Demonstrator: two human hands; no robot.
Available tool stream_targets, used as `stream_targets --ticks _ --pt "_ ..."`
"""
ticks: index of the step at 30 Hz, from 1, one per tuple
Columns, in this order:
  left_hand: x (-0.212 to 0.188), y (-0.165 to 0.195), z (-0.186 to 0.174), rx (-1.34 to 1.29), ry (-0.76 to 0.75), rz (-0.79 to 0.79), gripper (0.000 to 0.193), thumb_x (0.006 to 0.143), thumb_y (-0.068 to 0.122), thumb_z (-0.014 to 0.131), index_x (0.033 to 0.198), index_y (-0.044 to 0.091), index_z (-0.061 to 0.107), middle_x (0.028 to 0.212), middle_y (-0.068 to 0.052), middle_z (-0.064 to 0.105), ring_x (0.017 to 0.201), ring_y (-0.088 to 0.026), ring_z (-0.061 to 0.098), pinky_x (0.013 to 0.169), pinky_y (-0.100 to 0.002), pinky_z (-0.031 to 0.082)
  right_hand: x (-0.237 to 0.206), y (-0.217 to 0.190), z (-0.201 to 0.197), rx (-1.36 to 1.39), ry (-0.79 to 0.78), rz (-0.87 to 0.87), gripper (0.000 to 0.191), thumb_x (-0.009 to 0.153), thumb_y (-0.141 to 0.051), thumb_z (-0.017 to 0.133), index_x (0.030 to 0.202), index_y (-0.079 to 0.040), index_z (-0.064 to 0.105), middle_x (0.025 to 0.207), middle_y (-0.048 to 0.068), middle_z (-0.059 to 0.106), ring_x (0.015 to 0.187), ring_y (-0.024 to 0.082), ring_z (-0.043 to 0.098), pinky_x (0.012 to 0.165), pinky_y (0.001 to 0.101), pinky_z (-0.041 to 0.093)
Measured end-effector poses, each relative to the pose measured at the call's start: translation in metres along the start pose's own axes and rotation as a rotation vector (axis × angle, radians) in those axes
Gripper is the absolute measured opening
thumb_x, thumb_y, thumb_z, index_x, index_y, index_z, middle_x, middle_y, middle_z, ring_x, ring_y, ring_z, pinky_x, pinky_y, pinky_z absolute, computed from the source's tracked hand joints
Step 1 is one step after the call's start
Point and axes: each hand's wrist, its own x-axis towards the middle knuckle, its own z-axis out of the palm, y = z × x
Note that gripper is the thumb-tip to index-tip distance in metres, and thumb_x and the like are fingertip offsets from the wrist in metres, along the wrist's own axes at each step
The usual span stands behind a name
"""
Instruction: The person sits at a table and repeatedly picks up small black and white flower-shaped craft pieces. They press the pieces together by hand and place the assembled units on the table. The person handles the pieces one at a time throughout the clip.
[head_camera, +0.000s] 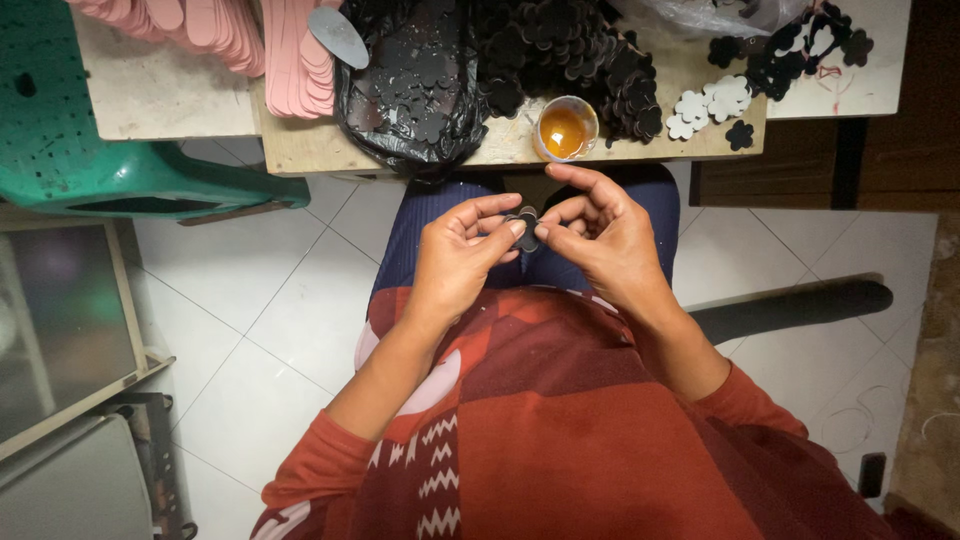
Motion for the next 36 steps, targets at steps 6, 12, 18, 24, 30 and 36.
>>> stream_targets --ticks 6,12,18,24,30,36 --pt "0.001 -0.010 -0.004 -0.052 0.052 0.071 0.033 0.095 0.014 0.072 0.125 0.001 0.069 0.098 -0.003 0.074 0.084 -0.007 0.070 0.074 -0.022 0.060 0.000 0.007 -0.001 0.032 0.011 -0.011 0.059 0.088 0.009 0.073 0.144 0.001 0.055 0.094 0.003 0.071 0.078 0.001 0.060 0.072 0.0155 0.049" --pt "0.005 -0.008 -0.020 0.110 0.337 0.157 0.022 0.105 0.017 0.067 0.115 -0.002 0.073 0.098 -0.007 0.073 0.080 -0.009 0.066 0.064 -0.022 0.050 0.001 0.008 -0.008 0.075 0.001 -0.011 0.059 0.089 0.010 0.071 0.145 0.002 0.054 0.096 0.005 0.071 0.083 0.004 0.064 0.078 0.0172 0.052" --pt "-0.003 -0.011 -0.002 -0.104 0.014 0.224 0.040 0.092 0.001 0.073 0.130 -0.001 0.059 0.111 -0.007 0.070 0.093 -0.008 0.070 0.083 -0.020 0.058 0.000 0.009 -0.006 0.089 -0.021 -0.024 0.058 0.089 0.009 0.071 0.144 0.003 0.053 0.097 0.006 0.071 0.087 0.006 0.066 0.081 0.0188 0.055" --pt "-0.003 -0.013 0.002 -0.112 -0.019 0.146 0.040 0.093 -0.003 0.073 0.131 -0.003 0.062 0.099 -0.008 0.073 0.089 -0.009 0.069 0.079 -0.021 0.057 -0.003 0.005 -0.005 0.108 -0.055 -0.010 0.061 0.089 0.008 0.072 0.146 0.001 0.052 0.098 0.005 0.071 0.088 0.007 0.066 0.081 0.0202 0.054" --pt "-0.006 -0.010 0.004 -0.053 -0.030 0.099 0.037 0.092 -0.002 0.073 0.128 -0.003 0.064 0.097 -0.006 0.073 0.087 -0.008 0.070 0.077 -0.020 0.056 -0.004 0.003 0.000 0.134 -0.040 0.010 0.061 0.089 0.006 0.072 0.146 0.001 0.050 0.100 0.005 0.072 0.091 0.008 0.068 0.085 0.0216 0.055" --pt "-0.007 -0.006 0.004 -0.027 -0.055 0.096 0.036 0.092 -0.002 0.074 0.126 -0.003 0.064 0.095 -0.005 0.073 0.086 -0.007 0.070 0.077 -0.020 0.056 0.000 0.011 0.000 0.205 -0.029 0.037 0.056 0.092 0.004 0.071 0.145 0.003 0.052 0.096 0.006 0.072 0.087 0.009 0.068 0.082 0.0232 0.055"
